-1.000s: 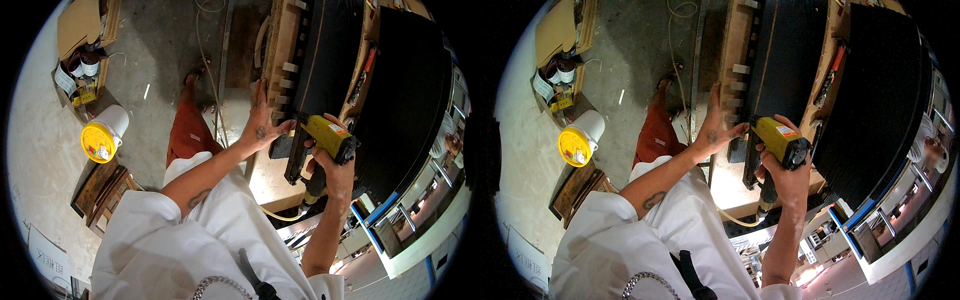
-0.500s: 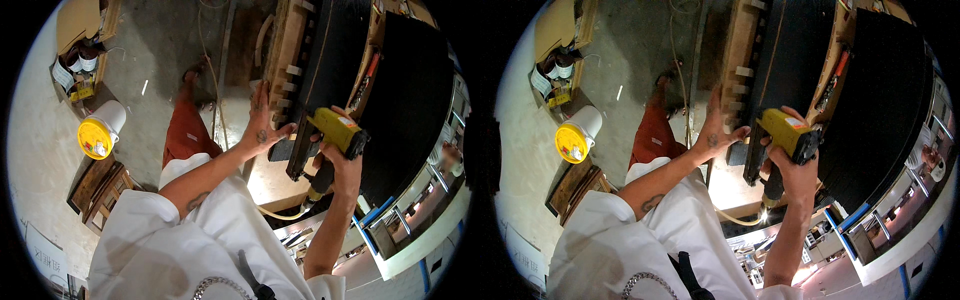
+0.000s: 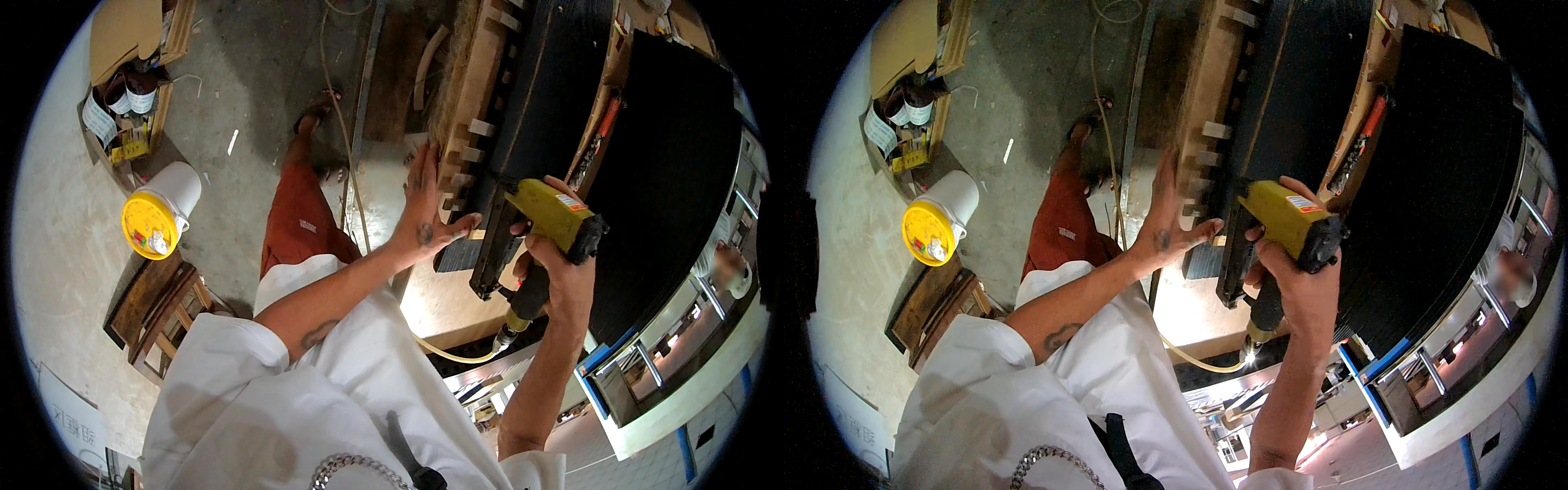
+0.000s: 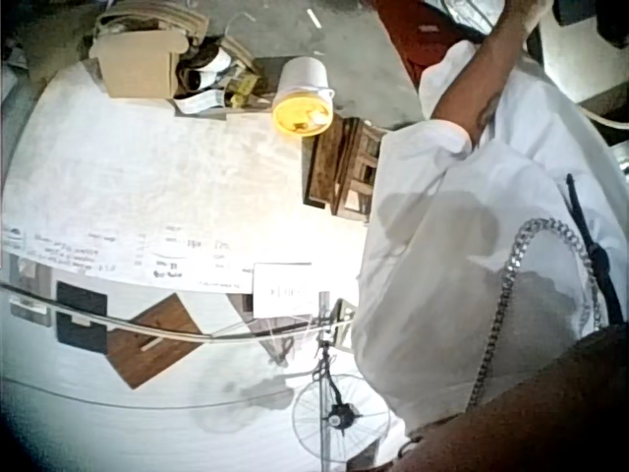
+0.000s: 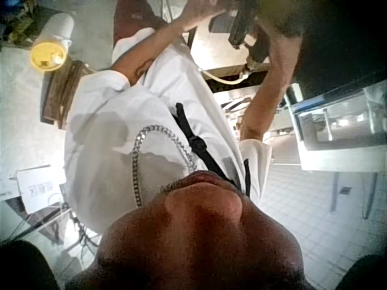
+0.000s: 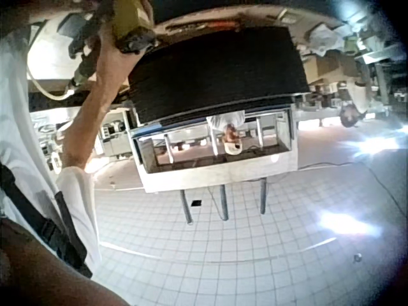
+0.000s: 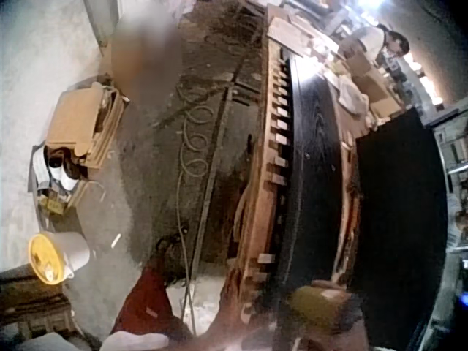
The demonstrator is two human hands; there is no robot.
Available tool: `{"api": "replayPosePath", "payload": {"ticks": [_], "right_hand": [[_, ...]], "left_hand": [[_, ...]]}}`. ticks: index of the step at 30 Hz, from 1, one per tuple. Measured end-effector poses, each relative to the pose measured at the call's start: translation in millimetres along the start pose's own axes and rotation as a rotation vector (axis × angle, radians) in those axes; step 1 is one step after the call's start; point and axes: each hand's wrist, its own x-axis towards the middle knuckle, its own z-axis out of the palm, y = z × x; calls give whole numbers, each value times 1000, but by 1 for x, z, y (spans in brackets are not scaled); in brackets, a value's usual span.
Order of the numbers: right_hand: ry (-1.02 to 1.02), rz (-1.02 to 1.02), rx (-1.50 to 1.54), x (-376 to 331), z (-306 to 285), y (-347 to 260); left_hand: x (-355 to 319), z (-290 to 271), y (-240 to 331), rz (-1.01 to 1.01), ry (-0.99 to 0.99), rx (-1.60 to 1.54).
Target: The person uses a pneumatic nail gun to attach black wooden slats to a curved wooden frame. They then use a hammer to tap the slats into place and adjust their alignment. Finally, the person lifts the assembled curved panel and places it on a workbench.
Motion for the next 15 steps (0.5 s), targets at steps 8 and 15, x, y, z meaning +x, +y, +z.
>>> {"api": "replayPosePath", "payload": {"ticks": [8, 15], "right_hand": [[7, -54, -53, 19, -3, -12], [-3, -55, -67, 20, -1, -14]], "left_hand": [[1, -4, 3, -23, -68, -30], [-2, 1, -4, -23, -16, -34]]}}
